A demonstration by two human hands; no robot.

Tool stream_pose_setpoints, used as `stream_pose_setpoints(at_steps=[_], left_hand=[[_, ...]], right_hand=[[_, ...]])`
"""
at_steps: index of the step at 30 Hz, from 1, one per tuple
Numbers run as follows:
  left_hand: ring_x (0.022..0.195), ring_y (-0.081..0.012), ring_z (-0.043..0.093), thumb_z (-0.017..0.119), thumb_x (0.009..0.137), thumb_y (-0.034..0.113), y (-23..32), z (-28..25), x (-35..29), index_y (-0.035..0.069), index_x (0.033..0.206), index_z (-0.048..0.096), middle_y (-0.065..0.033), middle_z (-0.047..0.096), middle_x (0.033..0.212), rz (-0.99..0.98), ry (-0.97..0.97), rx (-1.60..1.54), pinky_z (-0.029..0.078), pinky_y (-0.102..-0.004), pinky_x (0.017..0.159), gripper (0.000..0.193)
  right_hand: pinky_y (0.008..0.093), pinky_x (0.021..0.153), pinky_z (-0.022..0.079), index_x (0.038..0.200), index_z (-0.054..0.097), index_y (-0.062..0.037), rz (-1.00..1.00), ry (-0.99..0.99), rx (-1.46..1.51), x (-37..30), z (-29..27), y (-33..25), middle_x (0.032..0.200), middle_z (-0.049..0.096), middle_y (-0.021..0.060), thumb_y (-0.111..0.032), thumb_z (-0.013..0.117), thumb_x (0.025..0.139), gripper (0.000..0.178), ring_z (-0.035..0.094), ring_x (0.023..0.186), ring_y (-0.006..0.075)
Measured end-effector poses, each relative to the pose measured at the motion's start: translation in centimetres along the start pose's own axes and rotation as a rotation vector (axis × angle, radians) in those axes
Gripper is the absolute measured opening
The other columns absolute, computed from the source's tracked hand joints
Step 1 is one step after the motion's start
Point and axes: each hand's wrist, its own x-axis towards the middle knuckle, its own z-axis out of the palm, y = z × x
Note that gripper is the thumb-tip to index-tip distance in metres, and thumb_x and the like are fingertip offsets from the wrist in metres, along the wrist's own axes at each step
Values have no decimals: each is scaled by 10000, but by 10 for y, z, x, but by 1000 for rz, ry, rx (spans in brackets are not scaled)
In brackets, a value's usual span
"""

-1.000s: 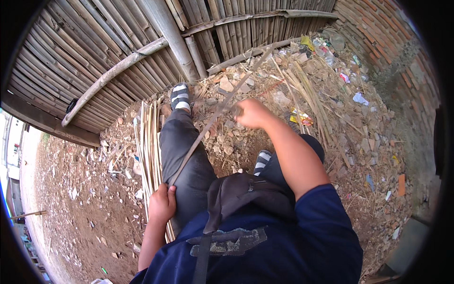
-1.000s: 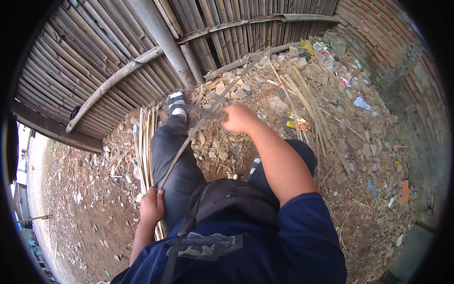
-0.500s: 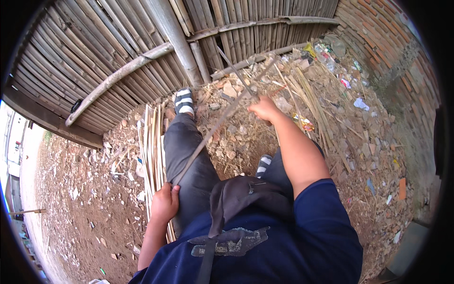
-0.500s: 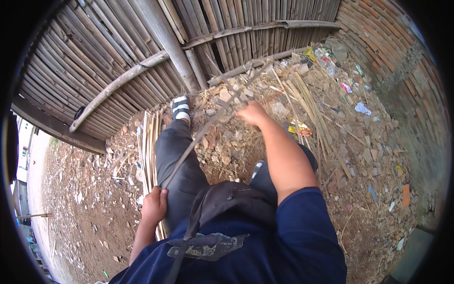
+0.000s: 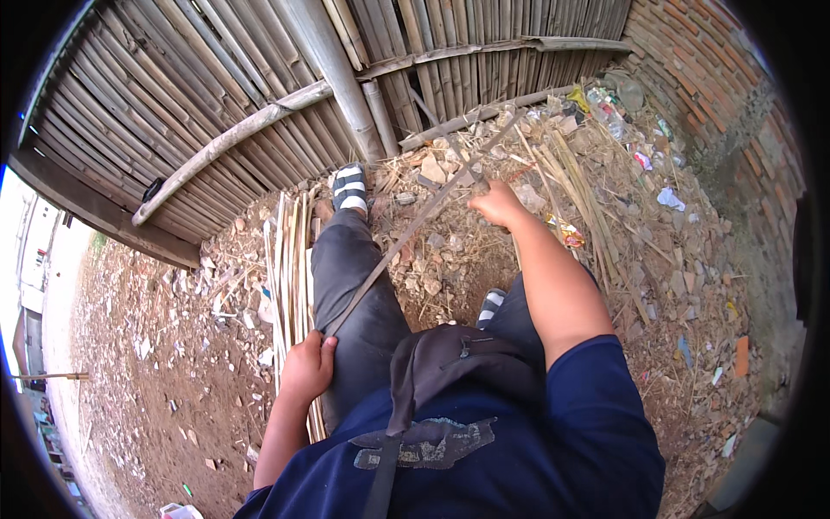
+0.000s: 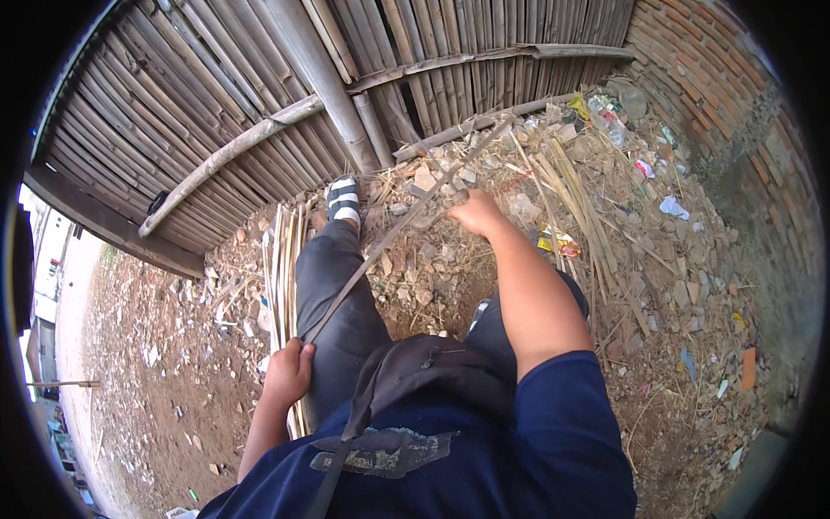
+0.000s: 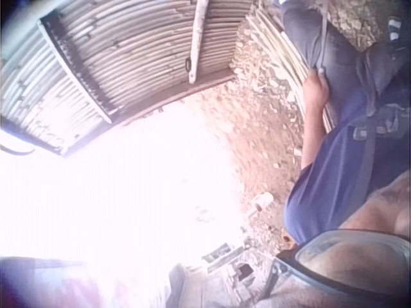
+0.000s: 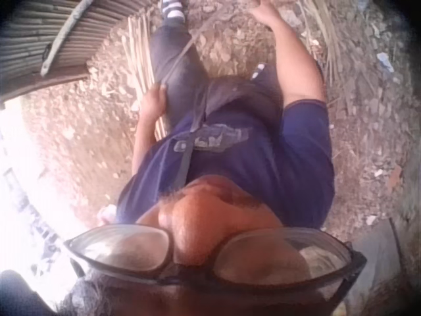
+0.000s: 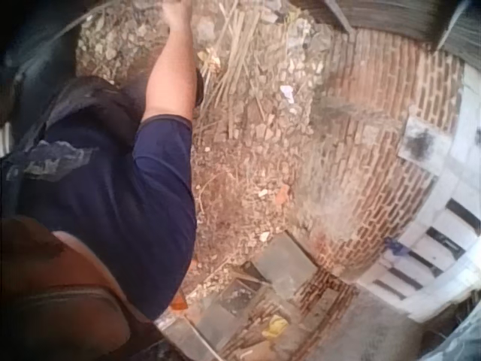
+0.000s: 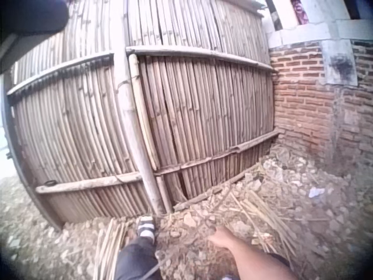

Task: The person whittles and peels strips of bamboo using a large knife, holding the bamboo pieces in one hand while shaving them with the other.

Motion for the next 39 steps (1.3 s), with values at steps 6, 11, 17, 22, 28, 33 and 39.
stream_pose_setpoints(at_steps=[6,11,17,22,28,33,39], left_hand=[[722,-526,612,564,1024,271,-1,-1,-8,4,842,513,-297,616,710,-3,-16,2,466,-582,646,328],[723,-530,607,563,1026,268,-13,10,-8,3,843,512,-303,611,713,12,-46,-73,459,-587,648,325],[749,-543,607,551,1032,291,-8,-3,-5,10,844,515,-312,616,731,-26,-33,-42,458,-594,662,341],[748,-539,608,542,1035,283,-9,2,-4,6,847,529,-310,615,735,7,-41,-74,460,-584,657,335],[737,-534,600,530,1044,282,-13,-1,1,2,835,535,-303,608,731,22,-50,-120,459,-558,640,349],[731,-523,596,515,1055,309,-20,-2,-1,-5,838,532,-292,595,711,22,-62,-124,458,-536,635,382],[709,-482,595,488,1068,339,-15,0,-1,-9,837,539,-283,595,729,-2,-103,-145,461,-508,644,421]], right_hand=[[452,824,568,1113,710,-137,-206,-45,-392,-53,2,-45,984,739,145,-200,707,817,303,718,932,312],[433,809,571,1063,718,-145,-208,101,-291,-34,-2,-15,965,735,130,-187,684,828,241,717,915,318],[434,792,571,1104,706,-120,19,88,-64,-25,-14,-20,903,731,152,-216,679,847,275,717,892,339],[459,787,564,1073,704,-95,-367,-18,-568,-63,4,-61,889,729,162,-194,674,837,258,715,880,330],[465,793,543,991,703,-49,-80,399,71,5,-13,7,913,734,172,-202,676,830,224,705,876,368],[417,728,560,1067,700,-77,-22,139,-61,-29,-19,-31,864,726,139,-227,681,893,230,711,777,283],[435,762,573,1073,695,-66,-338,-176,-645,-53,-7,-64,928,736,158,-199,694,854,257,724,855,298]])
